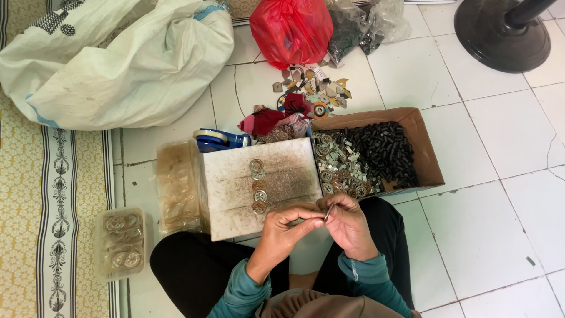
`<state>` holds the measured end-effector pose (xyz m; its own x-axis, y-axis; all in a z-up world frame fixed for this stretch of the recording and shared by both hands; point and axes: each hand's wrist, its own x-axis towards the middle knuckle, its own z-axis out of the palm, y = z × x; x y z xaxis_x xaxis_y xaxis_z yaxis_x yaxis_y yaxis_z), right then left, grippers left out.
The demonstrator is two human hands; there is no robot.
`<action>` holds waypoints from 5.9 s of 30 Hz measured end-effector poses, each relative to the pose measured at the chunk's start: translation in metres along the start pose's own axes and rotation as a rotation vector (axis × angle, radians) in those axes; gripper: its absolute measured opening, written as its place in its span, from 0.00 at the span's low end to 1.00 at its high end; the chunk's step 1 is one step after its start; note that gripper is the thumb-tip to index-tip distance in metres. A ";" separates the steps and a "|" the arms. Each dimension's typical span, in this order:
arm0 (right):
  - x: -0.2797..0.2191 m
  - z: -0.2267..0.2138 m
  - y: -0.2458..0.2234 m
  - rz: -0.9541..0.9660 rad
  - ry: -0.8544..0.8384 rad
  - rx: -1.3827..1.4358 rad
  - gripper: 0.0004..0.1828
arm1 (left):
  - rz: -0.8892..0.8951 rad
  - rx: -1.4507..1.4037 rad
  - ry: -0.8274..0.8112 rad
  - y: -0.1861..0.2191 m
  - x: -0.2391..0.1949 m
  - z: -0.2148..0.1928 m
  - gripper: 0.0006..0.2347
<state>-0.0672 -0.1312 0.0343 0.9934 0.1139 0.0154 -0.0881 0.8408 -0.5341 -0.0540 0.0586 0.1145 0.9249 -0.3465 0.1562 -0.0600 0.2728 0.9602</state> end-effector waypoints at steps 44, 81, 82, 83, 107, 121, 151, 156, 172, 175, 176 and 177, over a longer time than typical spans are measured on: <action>0.159 -0.105 0.104 0.159 0.381 -1.498 0.07 | -0.091 1.801 0.160 -0.248 0.061 -0.087 0.20; 0.075 -0.258 -0.013 0.217 0.615 -1.148 0.13 | -0.256 0.972 -0.325 -0.272 0.120 0.048 0.15; 0.073 -0.250 -0.015 0.202 0.623 -1.084 0.12 | -0.257 0.913 -0.304 -0.278 0.119 0.046 0.14; 0.069 -0.240 -0.018 0.201 0.621 -1.085 0.12 | -0.256 0.913 -0.302 -0.279 0.117 0.046 0.14; 0.141 -0.118 0.133 0.166 0.359 -1.424 0.09 | -0.122 1.246 0.416 -0.219 0.036 -0.089 0.15; 0.146 -0.097 0.133 0.205 0.378 -1.685 0.08 | 0.069 1.648 0.211 -0.252 0.017 -0.100 0.15; 0.103 -0.230 0.019 0.477 0.210 -1.953 0.31 | -0.187 1.667 -0.444 -0.325 0.117 0.035 0.09; 0.100 -0.226 0.010 0.424 0.477 -1.680 0.14 | -0.147 1.445 -0.401 -0.281 0.111 0.031 0.15; 0.093 -0.124 0.080 0.126 0.469 -1.237 0.10 | -0.019 0.744 0.288 -0.236 0.033 -0.054 0.19; 0.097 -0.145 0.122 0.193 0.395 -1.150 0.10 | -0.087 0.892 0.342 -0.205 0.014 -0.067 0.20; 0.097 -0.144 0.130 0.193 0.391 -1.150 0.10 | -0.087 0.893 0.346 -0.203 0.008 -0.072 0.20; 0.097 -0.143 0.138 0.206 0.384 -1.183 0.10 | -0.068 0.965 0.356 -0.201 0.003 -0.077 0.19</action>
<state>0.0274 -0.0802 -0.1590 0.9438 -0.1419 -0.2984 -0.3214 -0.1839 -0.9289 -0.0107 0.0719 -0.0956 0.9858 -0.0060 0.1681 -0.1344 -0.6289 0.7658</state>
